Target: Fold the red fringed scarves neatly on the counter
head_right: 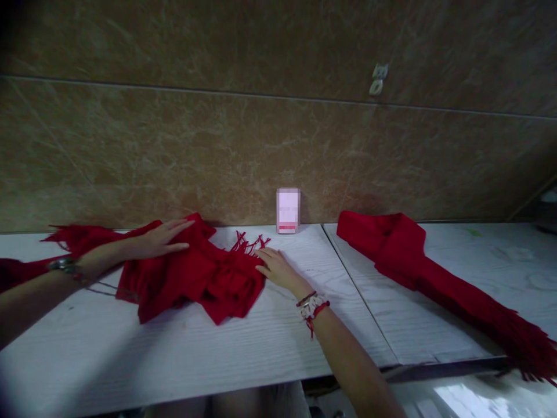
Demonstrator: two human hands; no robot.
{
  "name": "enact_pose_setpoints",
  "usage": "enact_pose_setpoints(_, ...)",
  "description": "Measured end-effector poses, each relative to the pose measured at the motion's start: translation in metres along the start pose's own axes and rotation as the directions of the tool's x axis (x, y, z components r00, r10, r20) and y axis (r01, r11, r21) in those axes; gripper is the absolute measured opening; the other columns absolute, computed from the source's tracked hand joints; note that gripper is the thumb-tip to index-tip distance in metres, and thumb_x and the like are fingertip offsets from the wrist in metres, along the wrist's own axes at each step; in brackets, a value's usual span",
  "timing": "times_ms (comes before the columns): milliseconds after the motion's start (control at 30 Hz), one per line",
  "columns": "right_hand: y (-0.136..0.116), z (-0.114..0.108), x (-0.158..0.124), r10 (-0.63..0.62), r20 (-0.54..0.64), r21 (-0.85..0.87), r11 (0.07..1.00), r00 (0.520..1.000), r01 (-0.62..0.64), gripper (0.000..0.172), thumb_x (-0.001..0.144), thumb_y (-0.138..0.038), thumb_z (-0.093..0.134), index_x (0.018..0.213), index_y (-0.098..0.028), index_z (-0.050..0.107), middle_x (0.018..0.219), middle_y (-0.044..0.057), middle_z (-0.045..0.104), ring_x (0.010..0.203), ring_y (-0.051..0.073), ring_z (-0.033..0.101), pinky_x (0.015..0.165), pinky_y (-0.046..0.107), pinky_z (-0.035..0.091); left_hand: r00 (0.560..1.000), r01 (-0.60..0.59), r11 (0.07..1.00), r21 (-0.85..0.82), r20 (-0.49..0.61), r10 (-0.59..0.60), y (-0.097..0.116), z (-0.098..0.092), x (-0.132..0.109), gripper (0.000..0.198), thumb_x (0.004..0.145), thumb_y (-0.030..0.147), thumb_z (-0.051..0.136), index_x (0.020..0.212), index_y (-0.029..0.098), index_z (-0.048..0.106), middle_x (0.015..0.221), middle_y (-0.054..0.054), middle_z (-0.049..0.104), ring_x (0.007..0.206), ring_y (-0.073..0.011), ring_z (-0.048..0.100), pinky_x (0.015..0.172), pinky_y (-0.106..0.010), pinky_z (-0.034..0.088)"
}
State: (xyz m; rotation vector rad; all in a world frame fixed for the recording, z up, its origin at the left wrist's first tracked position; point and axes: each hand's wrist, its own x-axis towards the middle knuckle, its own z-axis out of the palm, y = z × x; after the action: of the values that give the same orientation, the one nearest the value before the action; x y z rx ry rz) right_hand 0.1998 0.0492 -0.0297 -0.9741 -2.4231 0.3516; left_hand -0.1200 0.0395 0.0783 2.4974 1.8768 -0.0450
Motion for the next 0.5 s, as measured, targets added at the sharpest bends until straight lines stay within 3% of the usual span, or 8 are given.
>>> enact_pose_setpoints(100, -0.006, 0.003, 0.002, -0.022, 0.074, -0.027, 0.999, 0.997, 0.024, 0.020, 0.080, -0.016, 0.052, 0.099, -0.018, 0.060, 0.101, 0.007, 0.063, 0.098, 0.018, 0.054, 0.092, 0.040, 0.036, 0.986, 0.018, 0.999, 0.029, 0.167, -0.023, 0.014, 0.029, -0.001, 0.074, 0.075, 0.053, 0.046, 0.137, 0.019, 0.025, 0.142, -0.016, 0.023, 0.130, -0.0342, 0.017, 0.096, -0.058, 0.022)
enact_pose_setpoints(200, -0.006, -0.006, 0.006, 0.002, 0.030, -0.079, 0.997, 1.000, 0.001, 0.013, 0.075, -0.008, 0.053, 0.079, -0.017, 0.062, 0.082, 0.005, 0.066, 0.083, 0.017, 0.057, 0.082, 0.033, 0.041, 0.989, -0.073, 0.997, -0.031, 0.130, 0.076, 0.009, 0.036, -0.002, 0.066, 0.075, 0.044, 0.049, 0.134, 0.018, 0.032, 0.134, -0.014, 0.039, 0.123, -0.0284, 0.035, 0.097, -0.044, 0.030)
enact_pose_setpoints(300, 0.000, -0.036, 0.003, 0.082, -0.168, -0.126, 0.987, 0.982, -0.104, 0.016, 0.071, -0.006, 0.051, 0.076, -0.017, 0.061, 0.078, 0.005, 0.065, 0.077, 0.017, 0.058, 0.074, 0.030, 0.043, 0.990, -0.140, 0.989, -0.058, 0.028, 0.141, 0.004, 0.023, -0.003, 0.046, 0.077, 0.029, 0.046, 0.122, 0.016, 0.048, 0.117, -0.009, 0.056, 0.106, -0.0195, 0.051, 0.091, -0.028, 0.037)
enact_pose_setpoints(400, 0.014, -0.082, -0.016, 0.211, -0.383, -0.154, 0.945, 0.899, -0.287, 0.015, 0.068, -0.008, 0.048, 0.071, -0.017, 0.060, 0.075, 0.004, 0.065, 0.071, 0.017, 0.057, 0.069, 0.028, 0.043, 0.987, -0.148, 0.989, 0.014, -0.060, 0.149, 0.000, 0.001, -0.010, 0.036, 0.077, 0.019, 0.043, 0.110, 0.014, 0.056, 0.105, -0.007, 0.062, 0.096, -0.0175, 0.055, 0.088, -0.026, 0.039)
enact_pose_setpoints(500, 0.030, -0.123, -0.047, 0.431, -0.383, -0.180, 0.832, 0.817, -0.524, 0.014, 0.066, -0.013, 0.047, 0.059, -0.018, 0.059, 0.059, 0.002, 0.061, 0.061, 0.017, 0.057, 0.061, 0.027, 0.043, 0.985, -0.160, 0.983, 0.091, -0.052, 0.166, -0.019, -0.016, -0.025, 0.036, 0.072, 0.008, 0.040, 0.100, 0.014, 0.061, 0.099, -0.005, 0.064, 0.092, -0.0159, 0.055, 0.085, -0.025, 0.039)
